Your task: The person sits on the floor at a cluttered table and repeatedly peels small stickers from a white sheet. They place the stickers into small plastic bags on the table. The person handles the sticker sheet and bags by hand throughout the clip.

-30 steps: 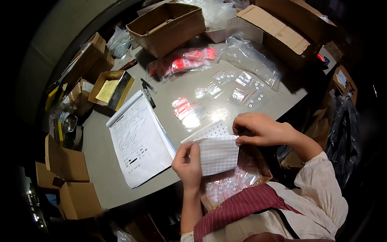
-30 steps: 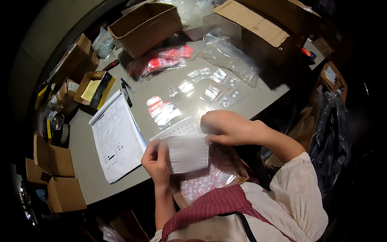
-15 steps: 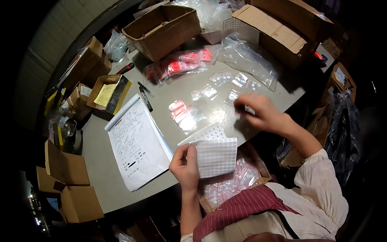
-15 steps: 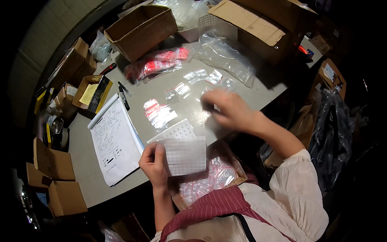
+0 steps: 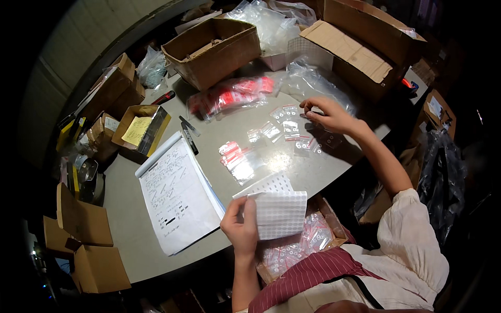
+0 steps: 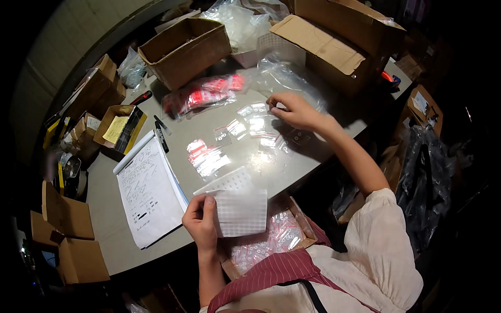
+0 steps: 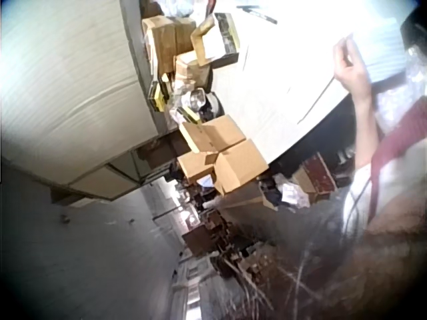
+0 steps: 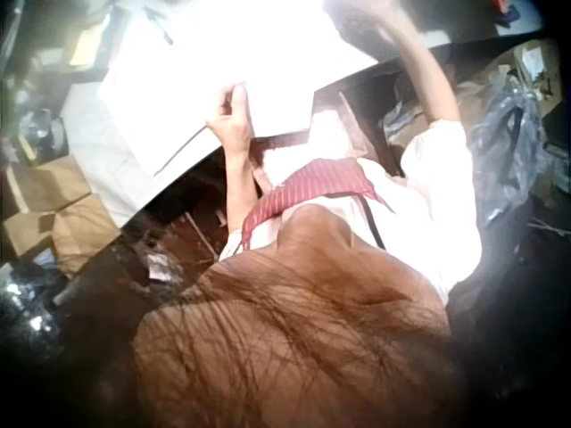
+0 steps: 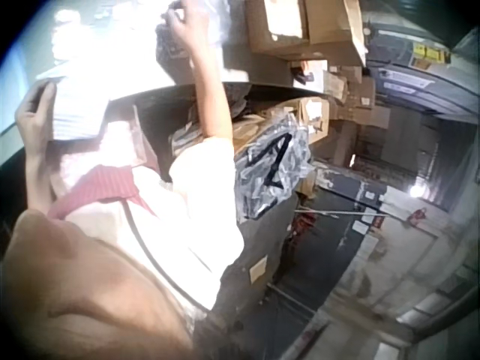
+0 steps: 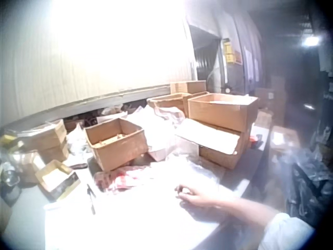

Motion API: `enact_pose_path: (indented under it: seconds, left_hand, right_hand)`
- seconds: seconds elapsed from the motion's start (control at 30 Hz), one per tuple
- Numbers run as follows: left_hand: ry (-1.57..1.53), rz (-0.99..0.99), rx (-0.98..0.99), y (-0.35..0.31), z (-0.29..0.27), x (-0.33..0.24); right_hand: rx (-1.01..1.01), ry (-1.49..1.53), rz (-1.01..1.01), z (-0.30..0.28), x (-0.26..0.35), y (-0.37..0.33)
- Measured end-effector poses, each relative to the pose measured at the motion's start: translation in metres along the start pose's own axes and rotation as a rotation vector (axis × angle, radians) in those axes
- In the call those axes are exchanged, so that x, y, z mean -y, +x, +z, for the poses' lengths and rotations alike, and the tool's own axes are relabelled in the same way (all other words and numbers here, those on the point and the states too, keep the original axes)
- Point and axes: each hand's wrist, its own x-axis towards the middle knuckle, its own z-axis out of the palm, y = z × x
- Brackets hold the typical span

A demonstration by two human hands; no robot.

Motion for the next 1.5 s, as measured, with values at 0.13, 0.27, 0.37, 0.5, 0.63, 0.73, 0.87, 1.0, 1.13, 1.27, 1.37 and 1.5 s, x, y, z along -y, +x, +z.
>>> enact_pose_path:
  seconds: [0.13,0.27,0.37,0.5,0.63,0.73,0.87,1.0,1.13,1.27,1.37,1.5]
  left_hand:
    - [0.005,-0.006,0.009,0.001,0.002,0.0]
    - [-0.003,-0.016,0.016,-0.001,-0.001,-0.001]
    - [0.003,-0.02,0.019,-0.002,-0.002,-0.002]
    - [-0.096,-0.022,-0.043,-0.002,0.001,-0.005]
    - [-0.193,-0.049,-0.045,-0.003,-0.005,-0.001]
    - [-0.365,-0.079,-0.042,-0.002,-0.007,-0.004]
    - [-0.576,-0.061,-0.128,-0.004,-0.007,-0.008]
    - [-0.675,0.018,-0.223,-0.001,-0.008,-0.009]
    - [-0.77,-0.009,-0.295,0.003,-0.008,-0.014]
    - [-0.693,-0.078,-0.354,0.003,-0.015,-0.013]
    - [-0.727,-0.135,-0.406,0.0,-0.024,0.006]
    - [-0.656,-0.141,-0.402,0.001,-0.033,0.02]
  right_hand:
    - [-0.018,-0.296,-0.239,0.009,-0.04,0.009]
    - [0.002,-0.37,-0.244,0.019,-0.041,0.008]
    - [-0.105,-0.431,-0.253,0.028,-0.036,0.004]
    - [-0.073,-0.454,-0.02,0.024,-0.027,0.009]
    - [-0.031,-0.243,0.244,0.0,-0.031,0.019]
    - [-0.128,0.109,0.225,-0.004,-0.044,0.003]
    - [-0.142,0.062,0.097,0.007,-0.026,-0.04]
    - [0.145,-0.424,0.07,0.037,0.006,-0.074]
    - [0.095,-0.59,0.082,0.051,0.01,-0.046]
    - [0.168,-0.536,-0.093,0.054,0.0,0.007]
    - [0.277,-0.488,-0.278,0.063,0.005,0.035]
    - [0.383,-0.459,-0.361,0.065,0.02,0.04]
